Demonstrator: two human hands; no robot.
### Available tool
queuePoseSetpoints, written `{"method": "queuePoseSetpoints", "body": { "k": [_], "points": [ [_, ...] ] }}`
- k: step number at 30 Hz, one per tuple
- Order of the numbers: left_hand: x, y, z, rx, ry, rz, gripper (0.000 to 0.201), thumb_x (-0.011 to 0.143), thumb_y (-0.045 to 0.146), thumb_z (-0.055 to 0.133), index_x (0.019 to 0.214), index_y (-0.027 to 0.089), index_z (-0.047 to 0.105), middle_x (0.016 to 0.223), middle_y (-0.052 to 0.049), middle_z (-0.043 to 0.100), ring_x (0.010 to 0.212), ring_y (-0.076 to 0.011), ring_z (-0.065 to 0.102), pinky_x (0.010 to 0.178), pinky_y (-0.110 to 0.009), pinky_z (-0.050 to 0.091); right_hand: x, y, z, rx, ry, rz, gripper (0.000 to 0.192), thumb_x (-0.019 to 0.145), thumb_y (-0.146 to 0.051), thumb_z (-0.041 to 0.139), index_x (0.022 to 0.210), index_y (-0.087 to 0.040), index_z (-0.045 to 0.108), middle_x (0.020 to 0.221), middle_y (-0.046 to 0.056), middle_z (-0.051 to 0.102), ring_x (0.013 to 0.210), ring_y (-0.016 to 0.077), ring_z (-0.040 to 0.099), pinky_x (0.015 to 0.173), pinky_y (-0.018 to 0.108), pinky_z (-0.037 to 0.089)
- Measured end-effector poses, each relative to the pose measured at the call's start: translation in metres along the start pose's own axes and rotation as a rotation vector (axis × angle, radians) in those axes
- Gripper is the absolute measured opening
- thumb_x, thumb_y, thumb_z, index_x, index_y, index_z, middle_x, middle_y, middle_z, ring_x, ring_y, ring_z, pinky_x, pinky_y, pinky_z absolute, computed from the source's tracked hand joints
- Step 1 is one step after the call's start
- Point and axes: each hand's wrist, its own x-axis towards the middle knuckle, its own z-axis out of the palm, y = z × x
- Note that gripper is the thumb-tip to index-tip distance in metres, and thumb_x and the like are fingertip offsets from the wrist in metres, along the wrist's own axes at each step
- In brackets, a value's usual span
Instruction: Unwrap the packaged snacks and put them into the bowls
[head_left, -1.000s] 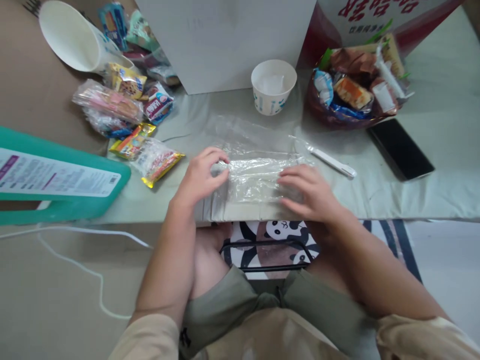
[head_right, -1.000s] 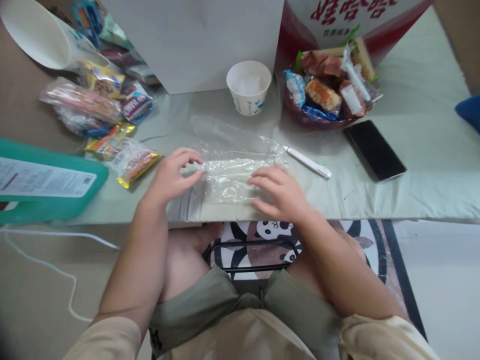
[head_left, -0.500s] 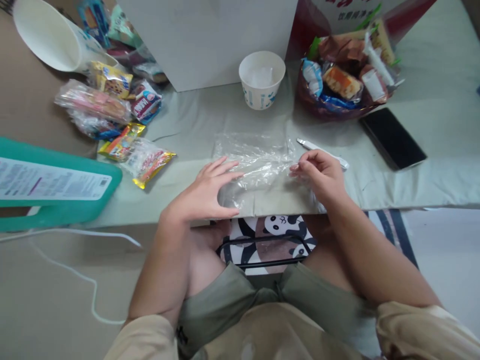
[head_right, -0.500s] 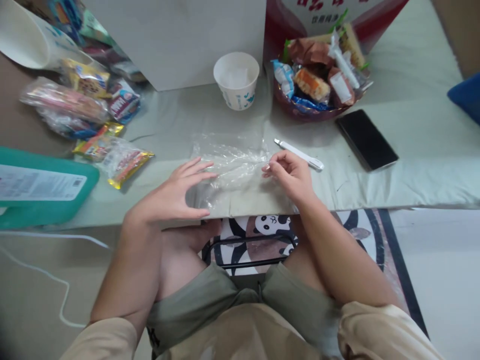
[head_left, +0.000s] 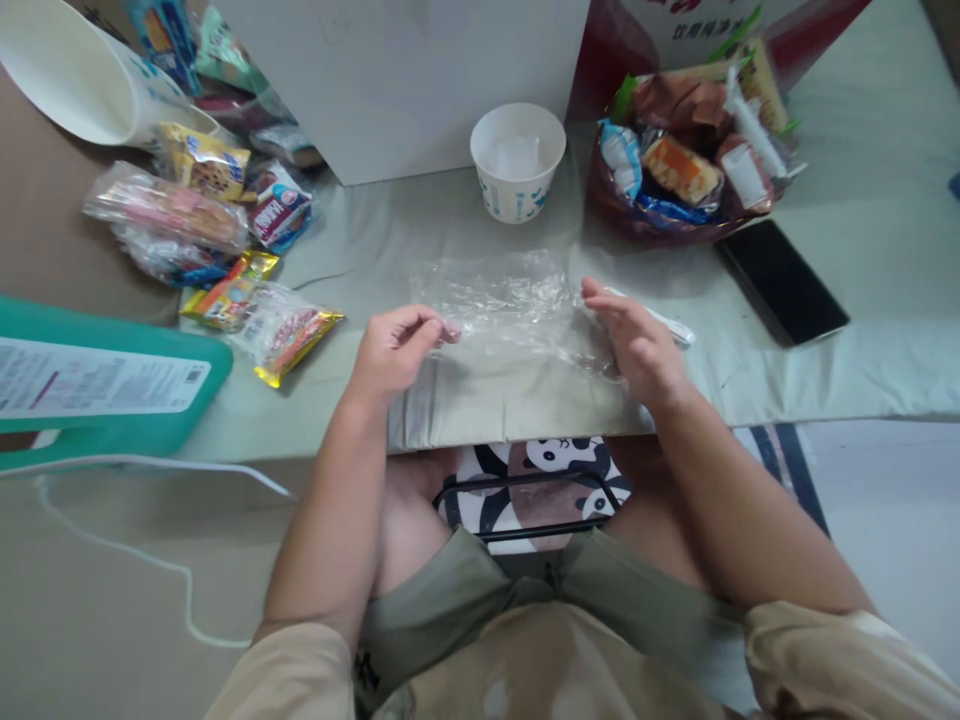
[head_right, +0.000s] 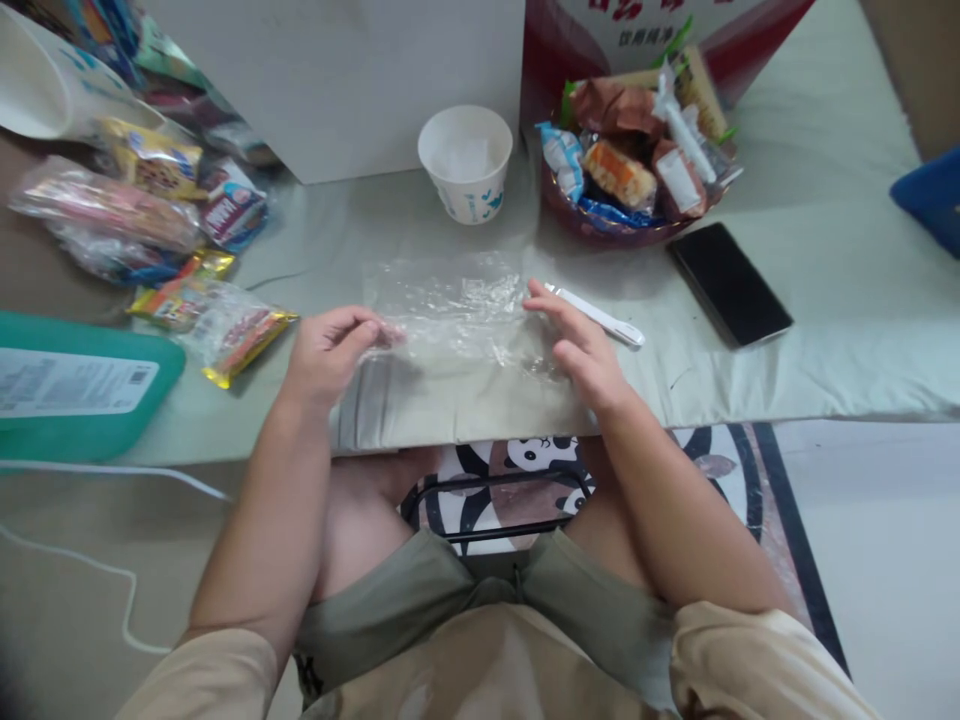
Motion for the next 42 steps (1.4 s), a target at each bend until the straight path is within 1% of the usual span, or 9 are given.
{"method": "queuePoseSetpoints", "body": {
  "k": [6, 9, 14, 20, 24, 29, 36, 38, 42],
  "points": [
    [0.008, -0.012, -0.011, -0.369, 0.112, -0.236, 0.024, 0.078, 0.04, 0.072, 0.074, 0.019, 0.064, 0.075, -0.005, 0.075, 0.069, -0.0186, 0.073, 0.067, -0.03, 0.06, -0.005, -0.005, 0.001, -0.161, -0.297, -0.126, 0.065, 0.081, -0.056, 0.079, 0.137, -0.029, 0.062, 0.156, 0.011, 0.057, 0.145, 0.0362, 0.053, 0.126, 0.064, 0.031],
    [0.005, -0.023, -0.022, -0.39, -0.031, -0.077, 0.045, 0.071, 0.055, 0.083, 0.097, 0.021, 0.071, 0.098, -0.009, 0.079, 0.096, -0.0261, 0.077, 0.09, -0.04, 0.062, -0.002, -0.008, 0.012, -0.176, -0.192, -0.099, 0.015, 0.092, -0.036, 0.065, 0.101, -0.027, 0.074, 0.13, 0.007, 0.076, 0.122, 0.0305, 0.071, 0.117, 0.059, 0.043],
    [-0.006, -0.044, -0.033, 0.033, -0.337, 0.233, 0.115, 0.056, 0.045, 0.098, 0.156, 0.033, 0.043, 0.156, -0.014, 0.057, 0.147, -0.0348, 0.052, 0.124, -0.052, 0.039, 0.006, -0.007, 0.022, 0.09, 0.093, 0.102, 0.022, 0.093, -0.045, 0.064, 0.087, -0.024, 0.071, 0.108, 0.008, 0.081, 0.104, 0.0276, 0.077, 0.093, 0.046, 0.059],
    [-0.002, -0.045, -0.026, 0.134, -0.016, 0.321, 0.04, 0.088, 0.052, 0.07, 0.11, 0.02, 0.078, 0.124, -0.014, 0.077, 0.117, -0.0294, 0.073, 0.108, -0.047, 0.054, 0.012, -0.007, 0.028, 0.04, 0.183, 0.116, 0.046, 0.101, -0.06, 0.05, 0.087, -0.024, 0.076, 0.094, 0.007, 0.079, 0.093, 0.024, 0.074, 0.093, 0.043, 0.057],
    [0.001, -0.034, -0.02, -0.121, 0.206, 0.188, 0.043, 0.088, 0.057, 0.066, 0.072, 0.019, 0.075, 0.089, -0.01, 0.081, 0.086, -0.0211, 0.077, 0.079, -0.032, 0.061, 0.013, -0.006, 0.028, 0.0, 0.11, 0.127, 0.058, 0.099, -0.069, 0.045, 0.079, -0.024, 0.075, 0.087, 0.008, 0.078, 0.096, 0.0267, 0.075, 0.095, 0.046, 0.055],
    [0.003, -0.024, -0.018, -0.205, 0.318, -0.187, 0.038, 0.086, 0.05, 0.069, 0.068, 0.017, 0.066, 0.076, -0.007, 0.077, 0.045, -0.0095, 0.058, 0.037, -0.02, 0.032, 0.014, -0.01, 0.022, -0.073, 0.15, 0.245, 0.051, 0.098, -0.063, 0.049, 0.075, -0.023, 0.071, 0.062, 0.003, 0.069, 0.064, 0.0202, 0.067, 0.073, 0.037, 0.054],
    [0.001, -0.024, -0.028, 0.294, 0.291, -0.245, 0.019, 0.077, 0.024, 0.068, 0.06, 0.018, 0.065, 0.048, 0.003, 0.05, 0.049, -0.0117, 0.048, 0.051, -0.025, 0.034, 0.014, -0.02, 0.016, -0.397, 0.173, 0.324, 0.038, 0.088, -0.039, 0.061, 0.119, -0.02, 0.07, 0.053, -0.004, 0.057, 0.054, 0.0182, 0.056, 0.07, 0.035, 0.047],
    [0.0, -0.027, -0.029, 0.431, 0.3, -0.235, 0.003, 0.074, 0.021, 0.071, 0.073, 0.018, 0.07, 0.061, 0.001, 0.061, 0.058, -0.0142, 0.054, 0.062, -0.028, 0.043, 0.013, -0.02, 0.016, -0.53, 0.146, 0.349, 0.047, 0.086, -0.037, 0.061, 0.129, -0.02, 0.065, 0.06, -0.002, 0.061, 0.062, 0.0211, 0.06, 0.073, 0.037, 0.047],
    [0.0, -0.025, -0.027, 0.539, 0.277, -0.176, 0.045, 0.073, 0.025, 0.078, 0.116, 0.019, 0.069, 0.114, -0.009, 0.074, 0.094, -0.0238, 0.067, 0.09, -0.038, 0.052, 0.004, -0.021, 0.016, -0.682, 0.112, 0.271, 0.06, 0.084, -0.03, 0.058, 0.143, -0.021, 0.054, 0.102, 0.011, 0.071, 0.091, 0.0283, 0.066, 0.081, 0.042, 0.05]
  ]
}}
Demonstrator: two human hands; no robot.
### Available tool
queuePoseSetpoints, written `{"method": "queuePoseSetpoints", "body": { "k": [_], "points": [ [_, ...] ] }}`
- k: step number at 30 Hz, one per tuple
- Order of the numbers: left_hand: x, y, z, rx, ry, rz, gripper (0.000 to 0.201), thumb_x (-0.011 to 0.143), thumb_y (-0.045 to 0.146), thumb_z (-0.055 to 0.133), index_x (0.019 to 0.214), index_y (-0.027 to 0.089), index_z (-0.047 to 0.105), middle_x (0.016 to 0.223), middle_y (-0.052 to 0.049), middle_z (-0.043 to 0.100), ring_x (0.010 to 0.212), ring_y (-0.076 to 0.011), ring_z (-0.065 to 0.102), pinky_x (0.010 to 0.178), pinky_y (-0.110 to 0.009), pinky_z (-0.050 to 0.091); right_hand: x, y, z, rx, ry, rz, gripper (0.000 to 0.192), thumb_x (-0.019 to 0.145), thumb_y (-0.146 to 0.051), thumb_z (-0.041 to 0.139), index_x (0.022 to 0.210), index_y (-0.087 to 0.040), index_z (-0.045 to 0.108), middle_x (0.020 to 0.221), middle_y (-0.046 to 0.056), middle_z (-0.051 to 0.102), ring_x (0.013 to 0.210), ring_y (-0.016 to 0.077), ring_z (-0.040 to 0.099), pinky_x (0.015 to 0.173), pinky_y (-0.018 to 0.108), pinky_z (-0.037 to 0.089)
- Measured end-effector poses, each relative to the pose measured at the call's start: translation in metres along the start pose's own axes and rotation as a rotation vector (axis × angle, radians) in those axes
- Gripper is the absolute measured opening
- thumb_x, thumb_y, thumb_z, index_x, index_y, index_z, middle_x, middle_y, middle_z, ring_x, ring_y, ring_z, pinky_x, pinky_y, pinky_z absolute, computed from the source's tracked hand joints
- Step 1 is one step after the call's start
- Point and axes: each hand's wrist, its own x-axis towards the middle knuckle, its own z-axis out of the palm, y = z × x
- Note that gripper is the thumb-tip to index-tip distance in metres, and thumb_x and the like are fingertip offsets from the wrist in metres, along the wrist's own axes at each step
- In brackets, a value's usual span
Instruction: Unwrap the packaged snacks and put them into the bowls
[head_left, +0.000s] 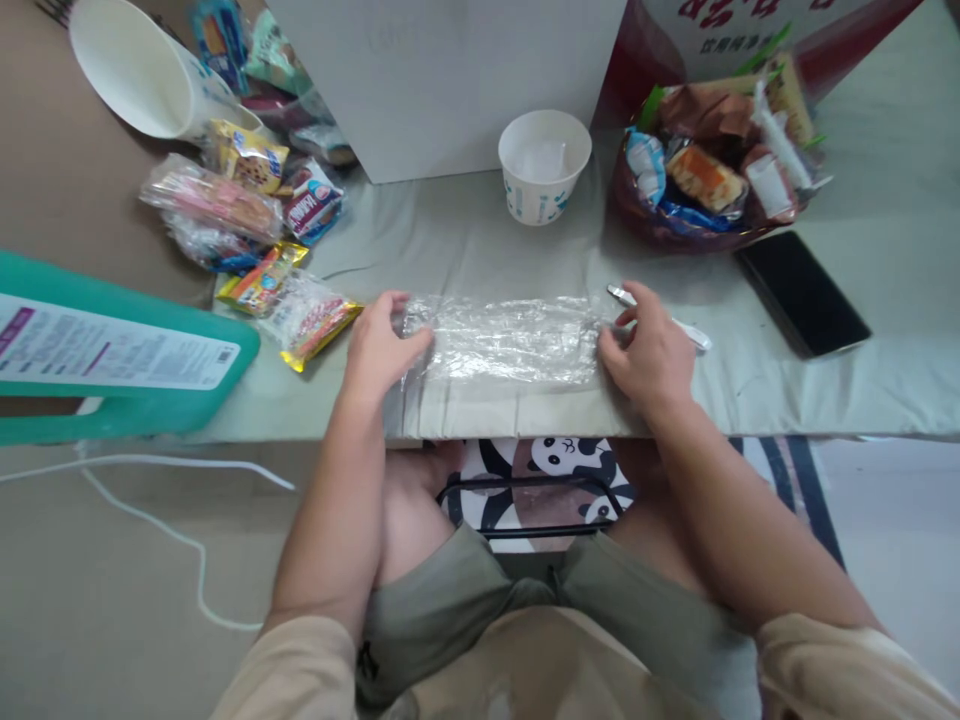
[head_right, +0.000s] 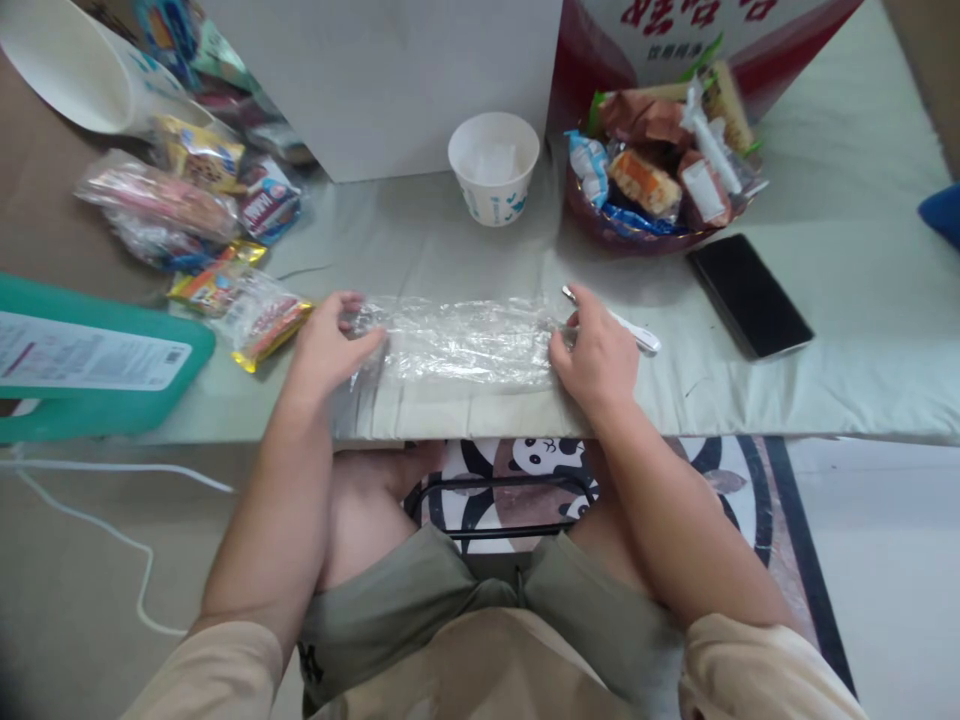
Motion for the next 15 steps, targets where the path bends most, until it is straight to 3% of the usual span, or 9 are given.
{"method": "queuePoseSetpoints", "body": {
  "k": [3, 8, 11, 13, 15],
  "points": [
    [-0.003, 0.008, 0.003, -0.021, -0.084, 0.046, 0.051, 0.077, 0.027, 0.076, 0.126, 0.021, 0.063, 0.112, -0.008, 0.074, 0.1, -0.0254, 0.067, 0.097, -0.041, 0.051, -0.012, 0.001, -0.004, -0.089, -0.009, -0.062, 0.073, 0.079, -0.025, 0.059, 0.15, -0.019, 0.045, 0.126, 0.019, 0.061, 0.114, 0.0356, 0.06, 0.093, 0.051, 0.049],
    [-0.002, 0.013, 0.016, -0.302, -0.257, 0.141, 0.051, 0.071, 0.009, 0.066, 0.12, 0.023, 0.059, 0.087, 0.002, 0.067, 0.08, -0.015, 0.063, 0.085, -0.031, 0.052, -0.029, -0.002, -0.025, -0.101, -0.024, -0.087, 0.081, 0.079, -0.035, 0.066, 0.154, -0.024, 0.041, 0.144, 0.02, 0.048, 0.136, 0.0466, 0.044, 0.107, 0.072, 0.037],
    [0.001, 0.013, 0.022, -0.6, -0.343, 0.226, 0.056, 0.069, 0.008, 0.065, 0.12, 0.026, 0.054, 0.084, 0.004, 0.058, 0.081, -0.0124, 0.064, 0.079, -0.026, 0.051, -0.023, -0.015, -0.039, 0.103, 0.032, -0.243, 0.075, 0.082, -0.05, 0.069, 0.15, -0.025, 0.046, 0.145, 0.019, 0.05, 0.14, 0.0443, 0.043, 0.115, 0.068, 0.034],
    [0.0, 0.015, 0.022, -0.762, -0.423, 0.278, 0.057, 0.068, 0.011, 0.067, 0.121, 0.028, 0.052, 0.088, 0.004, 0.057, 0.085, -0.0124, 0.065, 0.076, -0.024, 0.051, -0.011, -0.031, -0.039, 0.229, -0.05, -0.366, 0.076, 0.081, -0.054, 0.072, 0.148, -0.025, 0.048, 0.144, 0.018, 0.054, 0.138, 0.0408, 0.048, 0.116, 0.062, 0.037],
    [-0.002, 0.018, 0.018, -0.853, -0.508, 0.313, 0.059, 0.068, 0.015, 0.072, 0.121, 0.03, 0.052, 0.094, 0.002, 0.059, 0.085, -0.0126, 0.065, 0.074, -0.025, 0.052, 0.006, -0.05, -0.031, 0.277, -0.214, -0.444, 0.079, 0.075, -0.053, 0.078, 0.144, -0.025, 0.053, 0.143, 0.016, 0.059, 0.134, 0.039, 0.053, 0.113, 0.056, 0.043]
  ]
}}
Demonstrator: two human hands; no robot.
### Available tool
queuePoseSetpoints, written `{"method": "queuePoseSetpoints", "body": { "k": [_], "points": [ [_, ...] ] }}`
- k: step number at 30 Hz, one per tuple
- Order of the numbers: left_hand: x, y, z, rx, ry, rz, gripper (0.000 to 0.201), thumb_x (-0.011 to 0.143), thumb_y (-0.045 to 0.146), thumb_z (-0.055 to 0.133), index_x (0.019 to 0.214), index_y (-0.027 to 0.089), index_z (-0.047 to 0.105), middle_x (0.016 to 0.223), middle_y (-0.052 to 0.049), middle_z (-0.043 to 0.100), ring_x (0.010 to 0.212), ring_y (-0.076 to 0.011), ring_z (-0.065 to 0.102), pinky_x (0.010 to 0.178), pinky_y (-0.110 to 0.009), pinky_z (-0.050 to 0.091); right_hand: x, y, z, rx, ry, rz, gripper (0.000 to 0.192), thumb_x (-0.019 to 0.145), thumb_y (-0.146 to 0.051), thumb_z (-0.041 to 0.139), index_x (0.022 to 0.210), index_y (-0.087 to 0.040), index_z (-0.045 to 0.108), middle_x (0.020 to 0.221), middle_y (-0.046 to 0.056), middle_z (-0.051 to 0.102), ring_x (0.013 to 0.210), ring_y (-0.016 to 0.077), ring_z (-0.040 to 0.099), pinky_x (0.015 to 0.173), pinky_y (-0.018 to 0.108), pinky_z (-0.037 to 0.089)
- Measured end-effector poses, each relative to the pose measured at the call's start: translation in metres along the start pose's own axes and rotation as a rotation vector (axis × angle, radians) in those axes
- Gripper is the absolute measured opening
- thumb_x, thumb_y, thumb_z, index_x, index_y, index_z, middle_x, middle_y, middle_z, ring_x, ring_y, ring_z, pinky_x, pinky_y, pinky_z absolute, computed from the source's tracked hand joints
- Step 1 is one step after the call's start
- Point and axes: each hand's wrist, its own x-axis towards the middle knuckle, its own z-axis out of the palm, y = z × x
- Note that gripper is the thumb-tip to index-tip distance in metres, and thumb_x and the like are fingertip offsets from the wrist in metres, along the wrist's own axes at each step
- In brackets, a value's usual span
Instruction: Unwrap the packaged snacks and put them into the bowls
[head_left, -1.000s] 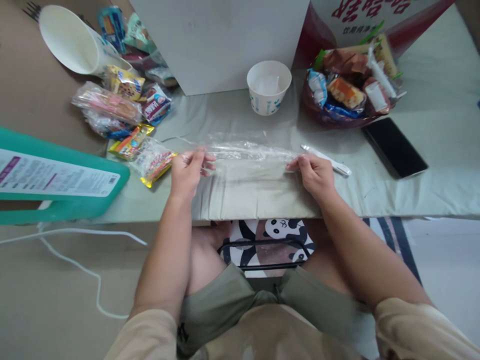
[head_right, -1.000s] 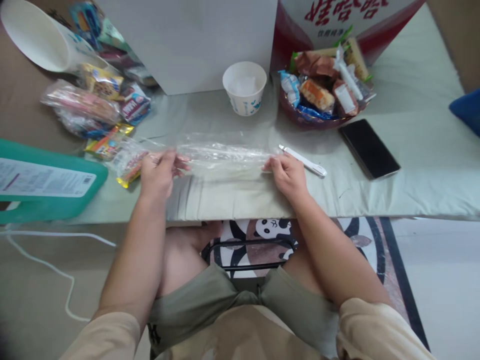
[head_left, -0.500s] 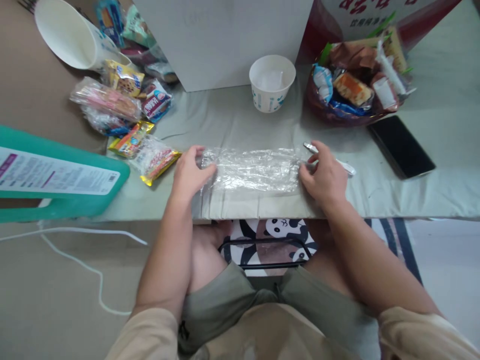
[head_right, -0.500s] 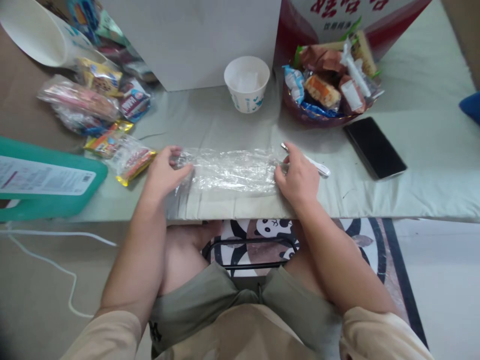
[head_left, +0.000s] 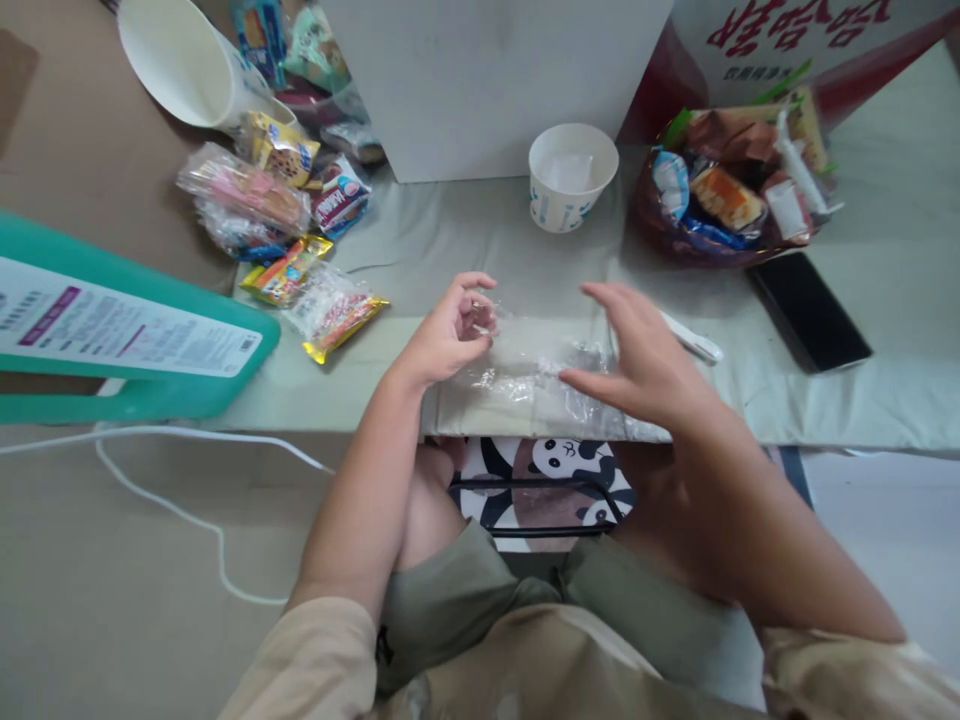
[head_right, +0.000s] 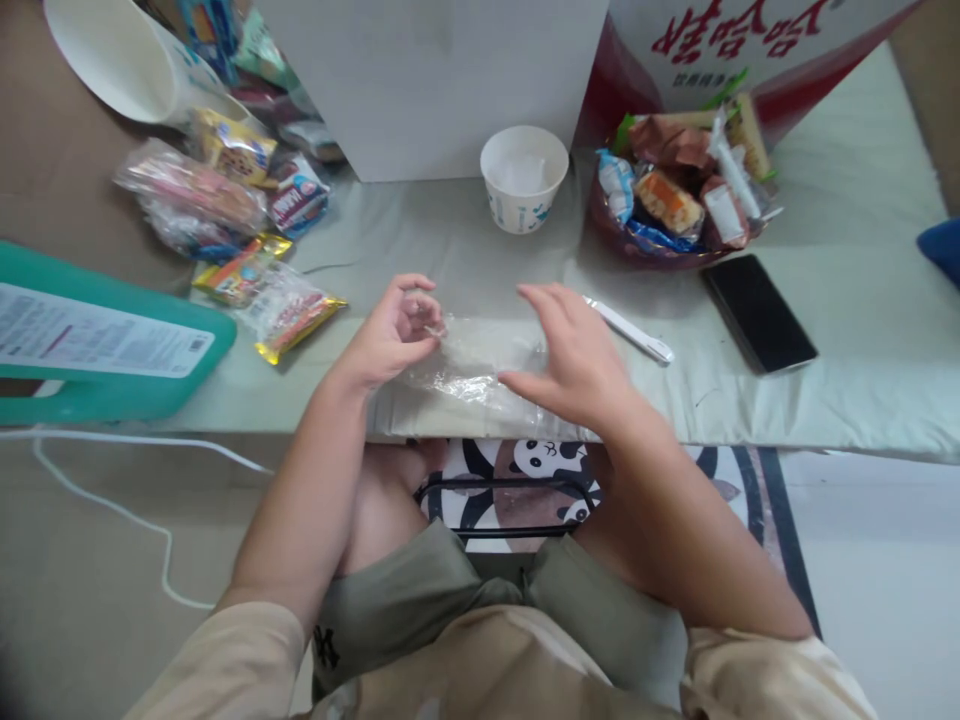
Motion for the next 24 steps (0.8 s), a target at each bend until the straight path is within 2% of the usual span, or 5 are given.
{"method": "queuePoseSetpoints", "body": {
  "k": [7, 10, 14, 20, 24],
  "points": [
    [-0.003, 0.01, -0.018, -0.07, 0.169, 0.047, 0.069, 0.071, 0.04, 0.087, 0.131, 0.031, 0.055, 0.122, -0.007, 0.07, 0.108, -0.023, 0.072, 0.083, -0.031, 0.059, 0.038, -0.011, 0.004, 0.089, -0.555, 0.106, 0.018, 0.081, -0.033, 0.068, 0.069, -0.023, 0.06, 0.061, 0.0, 0.064, 0.056, 0.0142, 0.054, 0.057, 0.029, 0.039],
    [0.004, 0.006, -0.019, -0.306, 0.231, -0.023, 0.063, 0.078, 0.061, 0.078, 0.126, 0.025, 0.059, 0.139, -0.012, 0.066, 0.128, -0.0283, 0.066, 0.092, -0.035, 0.059, 0.023, -0.011, 0.001, 0.388, -0.358, 0.226, 0.026, 0.086, -0.045, 0.065, 0.078, -0.021, 0.061, 0.067, 0.001, 0.07, 0.057, 0.014, 0.061, 0.057, 0.027, 0.045],
    [0.012, 0.002, 0.012, -0.561, -0.054, -0.276, 0.068, 0.074, 0.073, 0.075, 0.114, 0.019, 0.066, 0.133, -0.018, 0.071, 0.121, -0.0305, 0.071, 0.089, -0.039, 0.061, 0.006, 0.003, 0.021, 0.692, -0.034, 0.389, 0.035, 0.084, -0.054, 0.069, 0.084, -0.022, 0.055, 0.068, 0.002, 0.071, 0.06, 0.0159, 0.068, 0.062, 0.03, 0.056],
    [0.022, 0.001, 0.057, -0.161, -0.119, -0.423, 0.013, 0.087, 0.024, 0.071, 0.098, 0.016, 0.07, 0.075, -0.004, 0.076, 0.06, -0.0148, 0.07, 0.053, -0.025, 0.048, -0.005, 0.032, 0.037, 0.635, 0.002, 0.453, 0.032, 0.086, -0.045, 0.068, 0.109, -0.023, 0.069, 0.072, 0.0, 0.071, 0.059, 0.0168, 0.066, 0.06, 0.031, 0.055],
    [0.027, 0.0, 0.054, -0.114, -0.07, -0.34, 0.025, 0.089, 0.026, 0.066, 0.113, 0.022, 0.069, 0.059, 0.003, 0.067, 0.046, -0.014, 0.063, 0.046, -0.024, 0.043, -0.006, 0.041, 0.033, 0.55, 0.156, 0.335, 0.021, 0.087, -0.039, 0.064, 0.097, -0.025, 0.077, 0.112, 0.008, 0.075, 0.083, 0.0202, 0.07, 0.071, 0.036, 0.058]
  ]
}}
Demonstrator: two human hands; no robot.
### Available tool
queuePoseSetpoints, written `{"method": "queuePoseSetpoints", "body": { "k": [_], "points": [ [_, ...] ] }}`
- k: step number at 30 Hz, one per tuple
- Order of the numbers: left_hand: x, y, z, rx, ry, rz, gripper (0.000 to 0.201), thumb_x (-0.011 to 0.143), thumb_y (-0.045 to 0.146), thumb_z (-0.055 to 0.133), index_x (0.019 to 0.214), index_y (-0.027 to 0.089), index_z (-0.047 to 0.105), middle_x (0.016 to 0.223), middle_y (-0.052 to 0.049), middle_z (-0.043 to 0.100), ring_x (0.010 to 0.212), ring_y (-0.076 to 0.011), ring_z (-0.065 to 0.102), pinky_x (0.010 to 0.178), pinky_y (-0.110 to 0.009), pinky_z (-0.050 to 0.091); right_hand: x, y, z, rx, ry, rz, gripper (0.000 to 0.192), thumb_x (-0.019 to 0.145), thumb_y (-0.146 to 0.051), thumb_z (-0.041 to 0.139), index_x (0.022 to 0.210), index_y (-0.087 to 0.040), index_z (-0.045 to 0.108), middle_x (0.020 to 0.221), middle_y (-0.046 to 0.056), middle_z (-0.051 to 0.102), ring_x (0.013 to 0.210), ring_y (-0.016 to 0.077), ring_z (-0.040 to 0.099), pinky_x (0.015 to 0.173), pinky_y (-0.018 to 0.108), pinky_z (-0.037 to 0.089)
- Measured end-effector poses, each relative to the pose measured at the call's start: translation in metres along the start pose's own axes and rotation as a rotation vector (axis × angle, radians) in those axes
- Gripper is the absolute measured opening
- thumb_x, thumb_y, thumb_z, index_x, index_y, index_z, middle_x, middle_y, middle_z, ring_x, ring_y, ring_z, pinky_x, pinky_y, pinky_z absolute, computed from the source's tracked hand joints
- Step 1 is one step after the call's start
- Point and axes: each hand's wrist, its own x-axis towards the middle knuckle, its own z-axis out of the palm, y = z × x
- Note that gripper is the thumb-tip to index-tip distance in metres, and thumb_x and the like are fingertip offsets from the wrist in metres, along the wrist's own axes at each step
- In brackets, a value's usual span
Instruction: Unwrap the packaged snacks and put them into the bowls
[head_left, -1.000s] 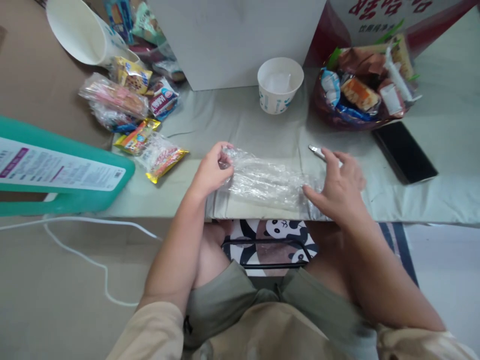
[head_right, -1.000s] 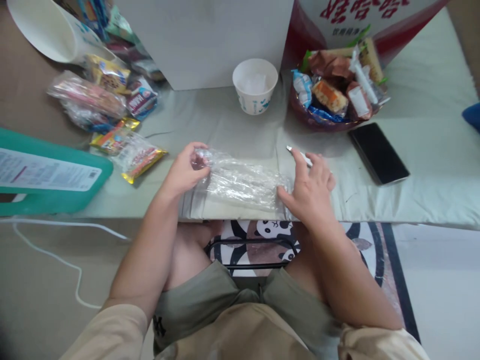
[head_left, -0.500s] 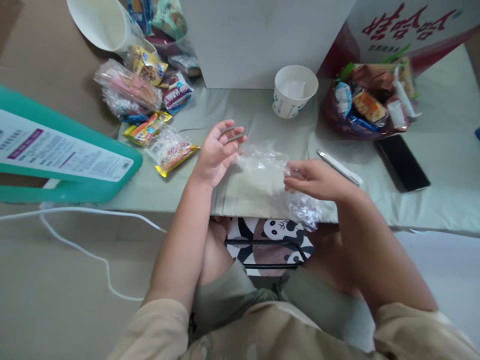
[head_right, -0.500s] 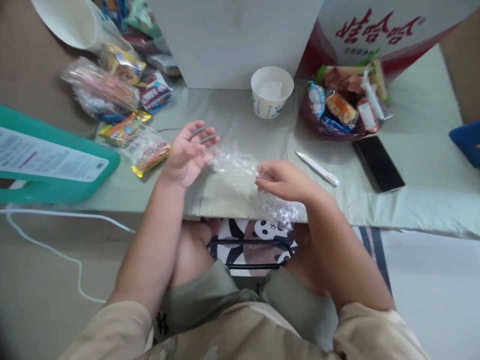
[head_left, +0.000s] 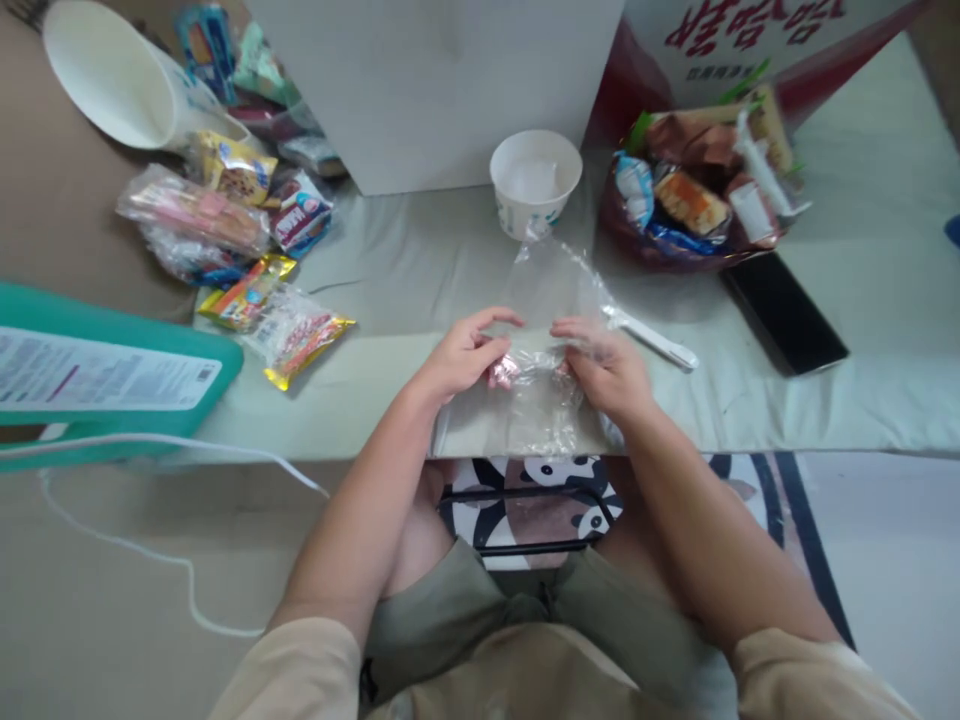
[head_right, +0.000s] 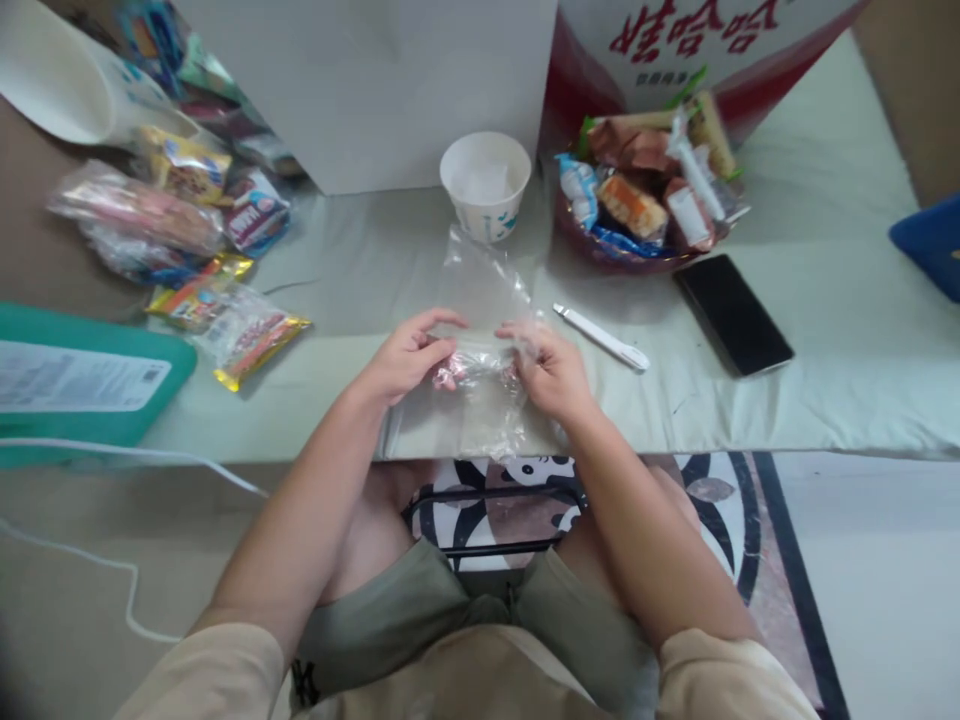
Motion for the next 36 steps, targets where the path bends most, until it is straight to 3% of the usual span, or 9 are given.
{"method": "queuePoseSetpoints", "body": {
  "k": [4, 7, 13, 17, 20, 24, 28, 32, 36],
  "points": [
    [0.002, 0.002, -0.007, -0.088, -0.028, 0.074, 0.017, 0.077, 0.038, 0.075, 0.079, 0.021, 0.073, 0.072, -0.003, 0.074, 0.06, -0.0169, 0.069, 0.058, -0.031, 0.055, 0.004, 0.001, -0.002, 0.106, 0.057, -0.105, 0.017, 0.084, -0.037, 0.068, 0.073, -0.024, 0.072, 0.127, 0.009, 0.068, 0.105, 0.0247, 0.068, 0.087, 0.043, 0.058],
    [0.007, 0.003, -0.008, -0.037, 0.01, 0.125, 0.029, 0.08, 0.047, 0.069, 0.068, 0.021, 0.075, 0.077, -0.007, 0.076, 0.072, -0.0205, 0.072, 0.068, -0.036, 0.057, 0.007, 0.004, -0.003, 0.211, 0.107, -0.127, 0.008, 0.08, -0.03, 0.066, 0.082, -0.026, 0.072, 0.132, 0.006, 0.065, 0.116, 0.0258, 0.066, 0.099, 0.046, 0.054],
    [0.014, 0.0, -0.005, 0.3, 0.308, 0.397, 0.014, 0.073, 0.032, 0.077, 0.073, 0.02, 0.07, 0.085, -0.005, 0.073, 0.08, -0.0158, 0.067, 0.071, -0.028, 0.053, 0.014, 0.013, -0.003, 0.538, 0.105, 0.182, 0.059, 0.083, -0.043, 0.057, 0.14, -0.033, 0.043, 0.149, 0.011, 0.056, 0.114, 0.0243, 0.07, 0.09, 0.041, 0.059],
    [0.01, -0.005, -0.003, 0.148, 0.28, 0.474, 0.043, 0.072, 0.031, 0.082, 0.109, 0.028, 0.061, 0.102, -0.001, 0.071, 0.08, -0.0112, 0.067, 0.071, -0.024, 0.055, 0.013, 0.01, 0.001, 0.388, -0.029, 0.182, 0.098, 0.072, -0.038, 0.079, 0.153, -0.031, 0.026, 0.114, 0.008, 0.071, 0.096, 0.0254, 0.072, 0.086, 0.043, 0.061],
    [0.006, -0.006, 0.0, -0.025, 0.13, 0.323, 0.063, 0.07, 0.04, 0.086, 0.125, 0.032, 0.055, 0.115, -0.004, 0.072, 0.087, -0.0145, 0.073, 0.081, -0.03, 0.06, 0.012, 0.005, 0.004, 0.323, -0.034, 0.153, 0.084, 0.074, -0.041, 0.077, 0.146, -0.029, 0.037, 0.093, 0.002, 0.069, 0.085, 0.0234, 0.07, 0.081, 0.041, 0.06],
    [0.004, -0.002, 0.003, -0.073, 0.066, 0.044, 0.029, 0.074, 0.038, 0.081, 0.09, 0.019, 0.067, 0.084, -0.005, 0.076, 0.073, -0.0183, 0.075, 0.07, -0.031, 0.061, 0.013, 0.0, 0.002, 0.327, -0.054, 0.097, 0.047, 0.076, -0.048, 0.074, 0.115, -0.026, 0.06, 0.106, 0.006, 0.071, 0.099, 0.0225, 0.07, 0.088, 0.039, 0.058],
    [0.002, 0.002, -0.002, -0.005, 0.135, 0.04, 0.019, 0.078, 0.031, 0.075, 0.093, 0.021, 0.069, 0.056, 0.004, 0.064, 0.046, -0.0134, 0.063, 0.045, -0.023, 0.047, 0.01, -0.001, -0.002, 0.1, -0.138, 0.078, 0.022, 0.085, -0.045, 0.065, 0.09, -0.023, 0.062, 0.077, 0.002, 0.069, 0.069, 0.017, 0.062, 0.072, 0.035, 0.054],
    [-0.001, 0.003, -0.01, -0.022, 0.099, 0.054, 0.029, 0.079, 0.035, 0.073, 0.105, 0.026, 0.068, 0.053, 0.005, 0.062, 0.04, -0.0145, 0.057, 0.041, -0.025, 0.044, 0.007, 0.0, -0.004, 0.174, -0.036, 0.055, 0.018, 0.087, -0.042, 0.058, 0.095, -0.026, 0.059, 0.066, -0.003, 0.059, 0.058, 0.015, 0.052, 0.061, 0.031, 0.046],
    [-0.002, 0.006, -0.016, -0.113, 0.05, 0.146, 0.029, 0.079, 0.048, 0.064, 0.072, 0.02, 0.068, 0.063, -0.004, 0.065, 0.052, -0.0161, 0.06, 0.049, -0.03, 0.048, 0.007, 0.0, -0.01, 0.284, -0.035, 0.055, 0.019, 0.075, -0.034, 0.052, 0.081, -0.023, 0.066, 0.078, 0.003, 0.066, 0.069, 0.0173, 0.058, 0.066, 0.033, 0.047]
  ]
}}
